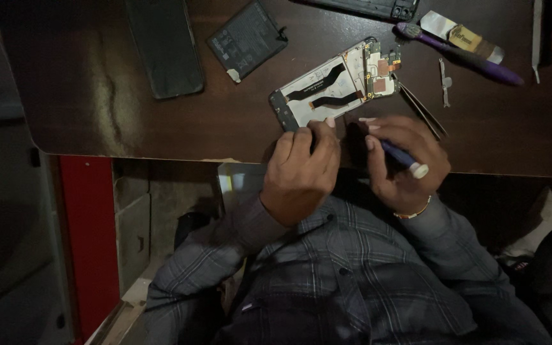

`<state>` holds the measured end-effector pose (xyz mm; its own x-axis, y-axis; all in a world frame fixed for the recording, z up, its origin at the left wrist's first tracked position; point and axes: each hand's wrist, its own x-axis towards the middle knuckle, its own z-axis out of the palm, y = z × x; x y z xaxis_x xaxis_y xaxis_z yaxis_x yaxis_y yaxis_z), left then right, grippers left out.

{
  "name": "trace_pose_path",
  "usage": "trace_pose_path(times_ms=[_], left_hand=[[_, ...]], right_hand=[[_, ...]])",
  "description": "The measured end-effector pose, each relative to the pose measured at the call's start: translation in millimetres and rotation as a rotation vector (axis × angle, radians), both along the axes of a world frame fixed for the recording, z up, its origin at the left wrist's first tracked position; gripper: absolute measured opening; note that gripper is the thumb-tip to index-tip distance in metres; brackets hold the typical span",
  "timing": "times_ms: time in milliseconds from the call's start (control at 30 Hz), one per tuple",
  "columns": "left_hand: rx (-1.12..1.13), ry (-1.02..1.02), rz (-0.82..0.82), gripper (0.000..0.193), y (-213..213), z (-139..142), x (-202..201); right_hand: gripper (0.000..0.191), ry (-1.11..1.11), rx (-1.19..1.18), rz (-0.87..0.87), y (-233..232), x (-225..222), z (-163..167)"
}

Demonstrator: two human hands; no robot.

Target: The person holds a disassembled smartphone frame and uses a pry tool to work around its edges, then lifts out the internal motherboard and continues prying and separating components on the workbench. Other phones, batteries, and repair tools lie on the table around them.

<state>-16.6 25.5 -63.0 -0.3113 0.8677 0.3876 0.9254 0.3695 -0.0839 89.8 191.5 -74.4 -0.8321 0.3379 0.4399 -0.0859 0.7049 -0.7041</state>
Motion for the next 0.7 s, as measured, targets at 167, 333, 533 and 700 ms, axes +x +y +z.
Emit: trace_pose_path(times_ms=[167, 333, 533, 700], left_hand=[[-0.004, -0.023, -0.001, 0.021, 0.8, 0.1, 0.1], [0.035, -0.009, 0.01, 0.014, 3.1, 0.5, -0.4], [0.041, -0.013, 0.006, 0.014, 0.6, 3.9, -0.3], [0.046, -0.054, -0.003, 0.018, 1.2, 1.7, -0.2]], right_hand=[[0.02, 0.041, 0.184, 0.085, -4.6, -2.2, -1.4], [0.021, -0.004, 0.156, 0.106, -1.9, 0.6, -0.8], [0.017, -0.001, 0.097, 0.029, -1.4, 5.6, 0.8], [0.017, -0.003, 0.13, 0.036, 0.4, 3.2, -2.7]])
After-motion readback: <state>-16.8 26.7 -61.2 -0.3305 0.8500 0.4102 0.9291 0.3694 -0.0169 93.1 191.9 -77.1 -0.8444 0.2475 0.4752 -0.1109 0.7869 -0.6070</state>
